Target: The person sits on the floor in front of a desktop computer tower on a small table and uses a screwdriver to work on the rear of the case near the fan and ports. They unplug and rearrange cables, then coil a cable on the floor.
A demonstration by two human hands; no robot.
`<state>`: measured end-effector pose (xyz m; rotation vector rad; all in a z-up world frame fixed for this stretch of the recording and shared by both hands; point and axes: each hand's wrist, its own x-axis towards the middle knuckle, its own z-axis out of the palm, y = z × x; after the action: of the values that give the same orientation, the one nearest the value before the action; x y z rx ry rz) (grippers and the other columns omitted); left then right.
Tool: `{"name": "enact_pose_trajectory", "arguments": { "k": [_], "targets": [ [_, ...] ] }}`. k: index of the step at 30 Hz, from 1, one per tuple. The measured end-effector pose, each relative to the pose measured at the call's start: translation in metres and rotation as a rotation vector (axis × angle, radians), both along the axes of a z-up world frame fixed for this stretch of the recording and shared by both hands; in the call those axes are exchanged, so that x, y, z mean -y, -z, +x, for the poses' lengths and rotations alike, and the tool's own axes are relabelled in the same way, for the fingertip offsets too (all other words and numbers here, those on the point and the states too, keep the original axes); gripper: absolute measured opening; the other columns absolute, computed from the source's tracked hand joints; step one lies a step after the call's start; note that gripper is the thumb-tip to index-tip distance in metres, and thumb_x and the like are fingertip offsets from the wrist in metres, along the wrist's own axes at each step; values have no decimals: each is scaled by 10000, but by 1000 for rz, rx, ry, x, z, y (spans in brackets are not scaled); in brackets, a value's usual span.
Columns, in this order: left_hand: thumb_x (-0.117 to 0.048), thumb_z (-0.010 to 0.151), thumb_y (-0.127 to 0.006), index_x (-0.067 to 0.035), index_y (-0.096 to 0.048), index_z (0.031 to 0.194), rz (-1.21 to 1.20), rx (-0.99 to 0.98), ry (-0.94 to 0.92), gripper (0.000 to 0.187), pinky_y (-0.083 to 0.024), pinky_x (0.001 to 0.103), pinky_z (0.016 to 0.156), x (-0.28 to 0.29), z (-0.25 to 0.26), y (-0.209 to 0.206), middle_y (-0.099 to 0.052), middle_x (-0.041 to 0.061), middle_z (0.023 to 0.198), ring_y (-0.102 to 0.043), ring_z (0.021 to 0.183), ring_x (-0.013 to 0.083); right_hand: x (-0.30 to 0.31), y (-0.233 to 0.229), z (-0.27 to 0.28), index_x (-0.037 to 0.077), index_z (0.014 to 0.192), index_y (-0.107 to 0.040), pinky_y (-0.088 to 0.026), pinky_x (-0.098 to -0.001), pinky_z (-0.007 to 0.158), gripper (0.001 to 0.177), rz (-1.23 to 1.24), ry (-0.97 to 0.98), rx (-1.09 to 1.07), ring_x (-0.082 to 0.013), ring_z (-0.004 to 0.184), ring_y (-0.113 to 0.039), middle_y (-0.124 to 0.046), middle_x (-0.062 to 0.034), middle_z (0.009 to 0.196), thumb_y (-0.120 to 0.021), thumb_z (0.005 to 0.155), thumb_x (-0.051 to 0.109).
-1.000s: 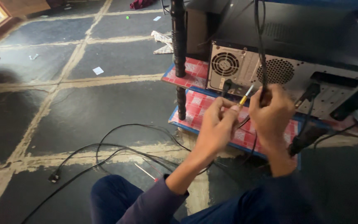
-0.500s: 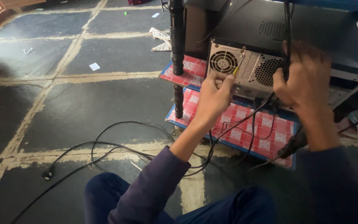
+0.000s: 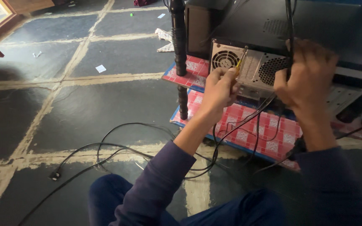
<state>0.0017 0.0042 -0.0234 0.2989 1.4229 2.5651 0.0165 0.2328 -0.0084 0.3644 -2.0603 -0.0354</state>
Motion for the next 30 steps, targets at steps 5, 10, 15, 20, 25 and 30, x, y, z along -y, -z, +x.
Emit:
{"name": "enact_pose_trajectory", "arguments": {
  "k": [5,10,15,20,25,30],
  "targets": [
    [-287,1021,-571,-80,-512,1012,-105,-8,-83,215,-328,216,399,-1,0,-2,-531,-18,664,-458,477,53,-3,3,-5,-1,1306,-630,-348,-423,1150,495,-9,-17,-3,-307,1220,-555,-655,-175,1309,-550,851,176],
    [-248,1014,-613,-35,-533,1008,-130,-84,-143,227,-344,222,405,-2,-3,0,-560,12,682,-472,490,56,-5,5,-6,-2,1304,-627,-343,-414,1175,479,-6,-23,-10,-294,1245,-554,-653,-161,1315,-537,864,164],
    [-233,1000,-621,-16,-560,1013,-181,-136,-190,225,-379,225,450,-2,-3,1,-579,12,709,-496,545,58,-4,4,-6,-7,1319,-617,-340,-422,1175,503,-9,-17,-5,-297,1268,-546,-652,-166,1326,-541,857,177],
    [-242,1003,-622,5,-595,1006,-338,-241,-312,248,-499,270,606,-3,0,-1,-637,61,773,-602,675,106,-3,4,-5,-10,1332,-614,-340,-428,1174,522,-8,-2,1,-299,1259,-545,-649,-169,1337,-545,853,185],
    [-254,988,-634,9,-650,1043,-496,-378,-475,269,-538,347,781,0,5,-3,-725,116,921,-676,856,189,-3,4,-6,-9,1327,-620,-343,-431,1162,529,-22,-1,8,-302,1280,-556,-656,-167,1330,-547,837,179],
    [-256,979,-627,2,-644,1042,-573,-381,-503,267,-544,391,834,1,8,-8,-750,177,942,-731,908,274,-3,4,-6,-17,1347,-622,-341,-424,1169,548,-20,4,1,-289,1275,-548,-657,-167,1337,-545,842,180]
  ]
}}
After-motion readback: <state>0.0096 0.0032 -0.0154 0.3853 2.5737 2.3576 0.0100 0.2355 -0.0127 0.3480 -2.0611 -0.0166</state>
